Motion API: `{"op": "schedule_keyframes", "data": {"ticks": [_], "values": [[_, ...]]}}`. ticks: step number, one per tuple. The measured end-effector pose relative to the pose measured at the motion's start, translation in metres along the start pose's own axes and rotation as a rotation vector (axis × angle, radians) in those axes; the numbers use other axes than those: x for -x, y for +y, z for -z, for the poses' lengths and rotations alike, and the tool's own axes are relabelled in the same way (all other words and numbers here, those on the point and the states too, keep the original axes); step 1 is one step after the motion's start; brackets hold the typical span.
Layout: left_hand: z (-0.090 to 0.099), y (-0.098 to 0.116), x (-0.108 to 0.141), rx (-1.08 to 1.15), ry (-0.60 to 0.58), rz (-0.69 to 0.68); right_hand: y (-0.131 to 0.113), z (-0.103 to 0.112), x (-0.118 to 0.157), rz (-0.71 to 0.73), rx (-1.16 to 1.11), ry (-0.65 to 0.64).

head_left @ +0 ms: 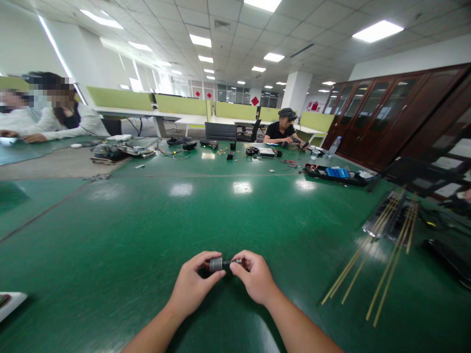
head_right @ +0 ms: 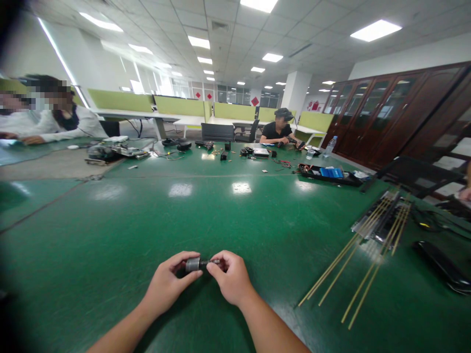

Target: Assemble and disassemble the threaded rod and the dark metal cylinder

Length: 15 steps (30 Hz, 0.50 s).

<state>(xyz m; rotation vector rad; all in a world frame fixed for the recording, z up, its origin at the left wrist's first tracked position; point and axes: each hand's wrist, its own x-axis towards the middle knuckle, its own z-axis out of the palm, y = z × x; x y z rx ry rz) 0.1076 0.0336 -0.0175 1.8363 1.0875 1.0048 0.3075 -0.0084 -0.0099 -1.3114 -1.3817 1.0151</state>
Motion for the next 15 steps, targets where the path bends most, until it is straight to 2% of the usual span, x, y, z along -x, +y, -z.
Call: {"op": "schedule_keyframes", "data": {"ticks": [15], "values": [[0.0003,-0.0036,0.001,-0.005,0.006,0.02,0.0014,0.0005,-0.0004,-0.003,-0.005,0.011]]}}
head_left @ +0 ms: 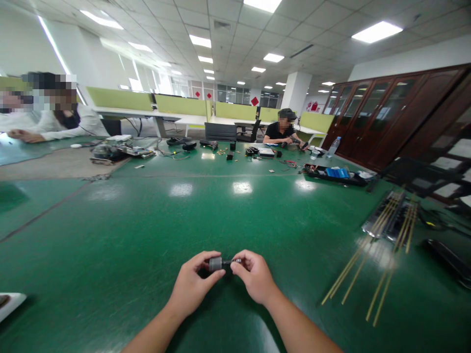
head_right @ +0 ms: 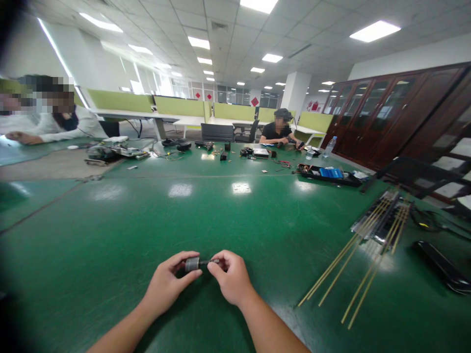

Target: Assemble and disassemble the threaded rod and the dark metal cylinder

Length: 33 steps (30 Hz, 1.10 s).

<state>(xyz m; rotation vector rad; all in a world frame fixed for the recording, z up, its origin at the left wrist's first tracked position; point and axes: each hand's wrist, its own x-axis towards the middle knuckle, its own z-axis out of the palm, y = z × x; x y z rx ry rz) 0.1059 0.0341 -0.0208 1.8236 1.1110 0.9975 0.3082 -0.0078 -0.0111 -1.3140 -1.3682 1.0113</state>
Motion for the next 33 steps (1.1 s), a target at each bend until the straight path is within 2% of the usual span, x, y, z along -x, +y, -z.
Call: {"op": "schedule_keyframes", "data": {"ticks": [33], "values": [[-0.0002,-0.0009,-0.0001,0.044,-0.03,0.043,0.0014,0.0025,0.0034,0.083,0.09,0.098]]}}
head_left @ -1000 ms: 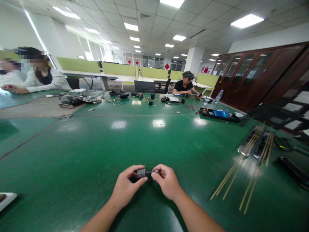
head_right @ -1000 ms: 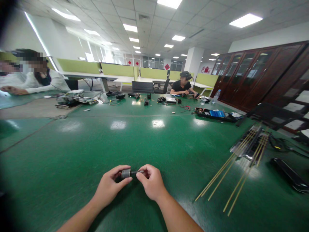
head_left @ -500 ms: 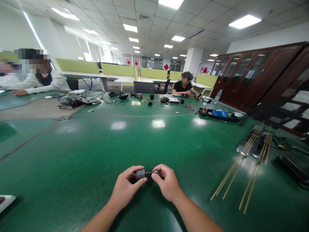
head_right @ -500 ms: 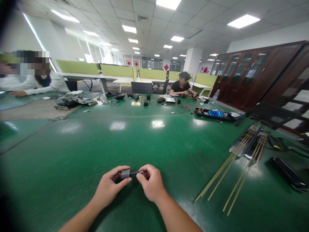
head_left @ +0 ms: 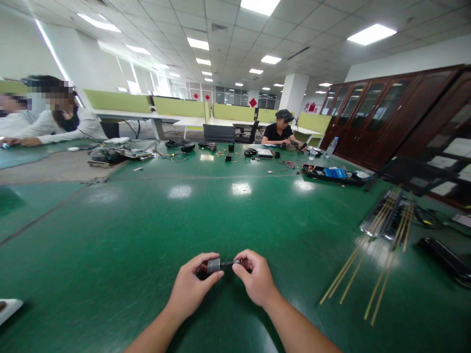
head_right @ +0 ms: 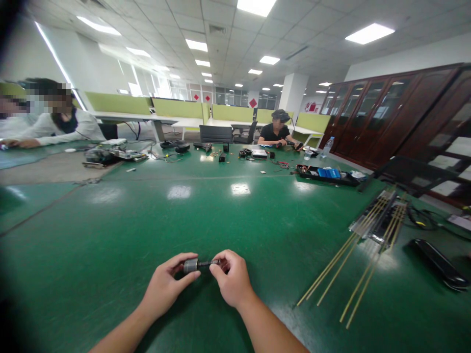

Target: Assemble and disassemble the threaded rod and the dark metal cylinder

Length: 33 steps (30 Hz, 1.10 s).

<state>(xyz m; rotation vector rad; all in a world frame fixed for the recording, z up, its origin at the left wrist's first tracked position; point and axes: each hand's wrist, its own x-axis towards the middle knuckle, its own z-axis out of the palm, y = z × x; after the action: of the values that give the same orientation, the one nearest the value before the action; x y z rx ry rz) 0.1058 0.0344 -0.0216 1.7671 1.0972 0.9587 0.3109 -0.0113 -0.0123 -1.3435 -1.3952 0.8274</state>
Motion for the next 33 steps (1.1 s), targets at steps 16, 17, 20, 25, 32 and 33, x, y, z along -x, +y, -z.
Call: {"op": "schedule_keyframes", "data": {"ticks": [16,17,20,25,32,33], "values": [[0.001,0.001,-0.001,-0.011,0.015,0.019,0.002,0.003,0.0,0.016,0.007,0.021],[0.001,0.0,0.0,-0.013,0.016,0.018,0.002,0.003,0.0,0.014,0.007,0.024],[0.001,-0.001,0.001,-0.016,0.02,0.016,0.002,0.003,0.0,0.013,0.0,0.029],[0.004,0.004,0.002,-0.034,0.063,0.031,0.004,0.007,-0.002,-0.011,-0.06,0.065],[0.058,0.019,0.017,0.25,0.194,0.165,0.008,0.006,-0.003,-0.053,-0.189,0.078],[0.071,0.019,0.027,0.252,0.204,0.182,0.007,0.005,-0.002,-0.053,-0.189,0.072]]}}
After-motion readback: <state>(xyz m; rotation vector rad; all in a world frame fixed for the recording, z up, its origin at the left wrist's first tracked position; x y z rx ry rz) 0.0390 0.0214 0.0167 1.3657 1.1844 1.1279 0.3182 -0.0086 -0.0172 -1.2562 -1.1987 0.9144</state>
